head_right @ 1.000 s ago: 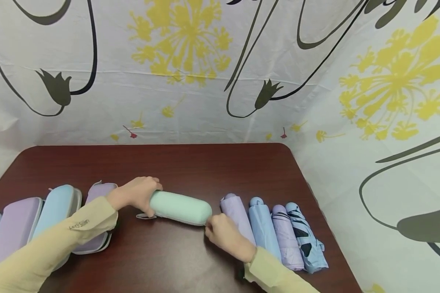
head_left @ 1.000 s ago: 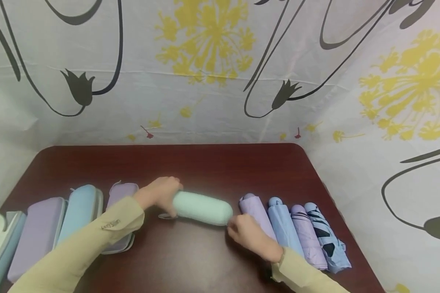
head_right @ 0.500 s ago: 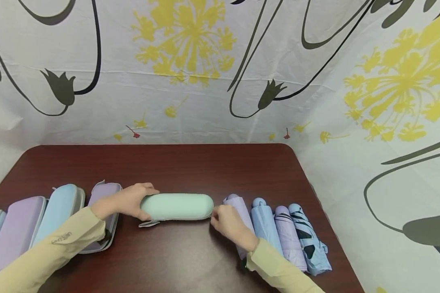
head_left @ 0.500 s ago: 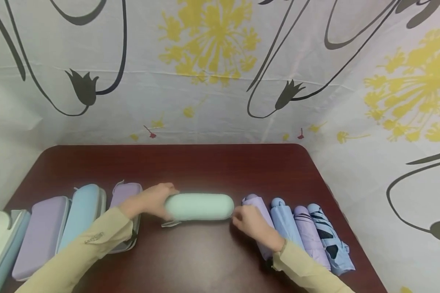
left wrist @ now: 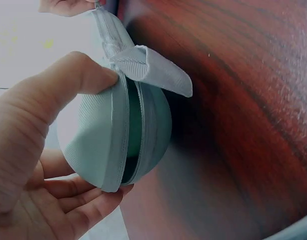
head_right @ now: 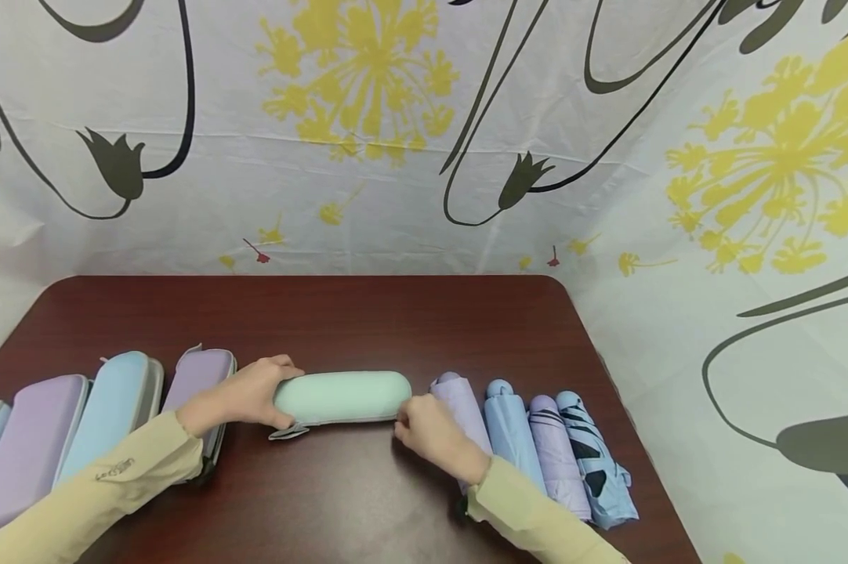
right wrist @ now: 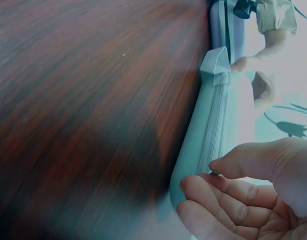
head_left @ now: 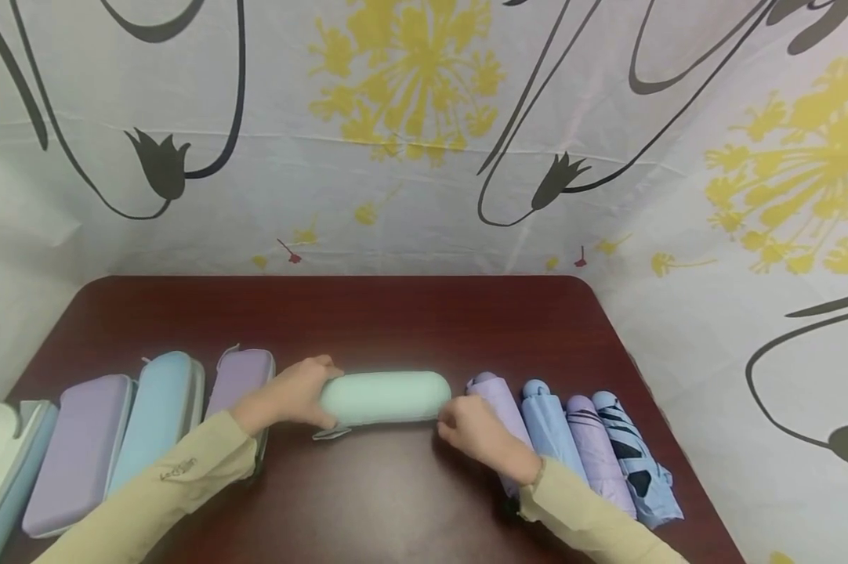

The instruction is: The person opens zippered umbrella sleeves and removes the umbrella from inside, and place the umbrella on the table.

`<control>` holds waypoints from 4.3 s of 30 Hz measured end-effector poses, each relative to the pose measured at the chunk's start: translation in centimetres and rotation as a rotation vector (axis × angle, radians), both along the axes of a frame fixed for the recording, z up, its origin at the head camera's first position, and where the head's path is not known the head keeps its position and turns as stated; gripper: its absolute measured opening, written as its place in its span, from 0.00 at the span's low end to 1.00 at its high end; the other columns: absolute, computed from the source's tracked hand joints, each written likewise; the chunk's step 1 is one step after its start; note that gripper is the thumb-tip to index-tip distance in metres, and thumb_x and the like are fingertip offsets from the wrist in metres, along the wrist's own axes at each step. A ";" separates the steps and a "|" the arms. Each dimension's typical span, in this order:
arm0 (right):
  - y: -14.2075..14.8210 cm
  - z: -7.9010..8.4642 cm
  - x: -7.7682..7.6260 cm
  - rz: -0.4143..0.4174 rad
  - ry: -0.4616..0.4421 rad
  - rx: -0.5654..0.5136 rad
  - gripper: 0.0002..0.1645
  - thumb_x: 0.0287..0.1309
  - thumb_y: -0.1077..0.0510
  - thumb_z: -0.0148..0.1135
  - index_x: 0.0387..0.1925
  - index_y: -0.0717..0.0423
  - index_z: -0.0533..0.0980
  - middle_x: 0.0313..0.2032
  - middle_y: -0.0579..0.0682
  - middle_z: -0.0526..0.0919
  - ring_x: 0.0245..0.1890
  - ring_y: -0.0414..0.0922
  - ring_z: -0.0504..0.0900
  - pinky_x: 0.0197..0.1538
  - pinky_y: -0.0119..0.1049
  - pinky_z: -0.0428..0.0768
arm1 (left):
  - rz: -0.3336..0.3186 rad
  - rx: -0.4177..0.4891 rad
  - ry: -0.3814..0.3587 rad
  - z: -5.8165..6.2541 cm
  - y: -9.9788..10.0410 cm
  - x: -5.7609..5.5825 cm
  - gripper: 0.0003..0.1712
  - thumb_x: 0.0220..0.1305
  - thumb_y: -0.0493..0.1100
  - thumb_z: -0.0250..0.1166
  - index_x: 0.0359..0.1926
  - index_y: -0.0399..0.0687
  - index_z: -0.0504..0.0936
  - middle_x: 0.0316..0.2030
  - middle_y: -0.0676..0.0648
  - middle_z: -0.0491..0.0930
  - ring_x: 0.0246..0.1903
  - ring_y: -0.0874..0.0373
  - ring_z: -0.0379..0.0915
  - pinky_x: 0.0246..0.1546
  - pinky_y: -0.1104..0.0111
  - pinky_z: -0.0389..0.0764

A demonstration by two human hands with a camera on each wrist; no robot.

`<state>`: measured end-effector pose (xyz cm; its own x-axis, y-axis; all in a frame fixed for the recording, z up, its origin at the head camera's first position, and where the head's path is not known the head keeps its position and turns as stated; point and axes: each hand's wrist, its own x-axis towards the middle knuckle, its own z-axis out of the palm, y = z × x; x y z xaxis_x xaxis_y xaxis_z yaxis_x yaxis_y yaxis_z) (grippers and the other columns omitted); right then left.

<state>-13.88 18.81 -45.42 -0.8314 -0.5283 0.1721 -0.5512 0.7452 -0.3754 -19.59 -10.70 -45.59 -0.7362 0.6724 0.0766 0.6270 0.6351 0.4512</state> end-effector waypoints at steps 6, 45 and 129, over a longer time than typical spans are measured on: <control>-1.7 0.4 -0.1 -0.004 -0.060 0.034 0.21 0.48 0.64 0.63 0.10 0.48 0.63 0.12 0.36 0.57 0.15 0.32 0.57 0.18 0.24 0.62 | 0.044 0.029 0.000 0.0 -0.1 0.4 0.36 0.28 0.47 0.76 0.44 0.34 0.81 0.32 0.49 0.75 0.30 0.58 0.72 0.31 0.67 0.77; -7.4 0.3 -1.4 0.125 0.011 0.033 0.08 0.48 0.60 0.66 0.18 0.50 0.78 0.16 0.39 0.77 0.17 0.31 0.71 0.24 0.22 0.71 | 0.153 0.129 -0.050 -0.5 -0.5 1.5 0.34 0.29 0.41 0.77 0.43 0.34 0.76 0.37 0.43 0.80 0.34 0.53 0.76 0.34 0.63 0.79; -9.1 -0.1 -0.5 -0.301 -0.076 -0.085 0.27 0.42 0.44 0.72 0.32 0.62 0.73 0.24 0.50 0.72 0.21 0.42 0.71 0.22 0.33 0.71 | 0.650 0.843 -0.909 -1.0 2.6 4.3 0.39 0.58 0.45 0.59 0.65 0.29 0.57 0.56 0.31 0.68 0.52 0.42 0.68 0.55 0.51 0.69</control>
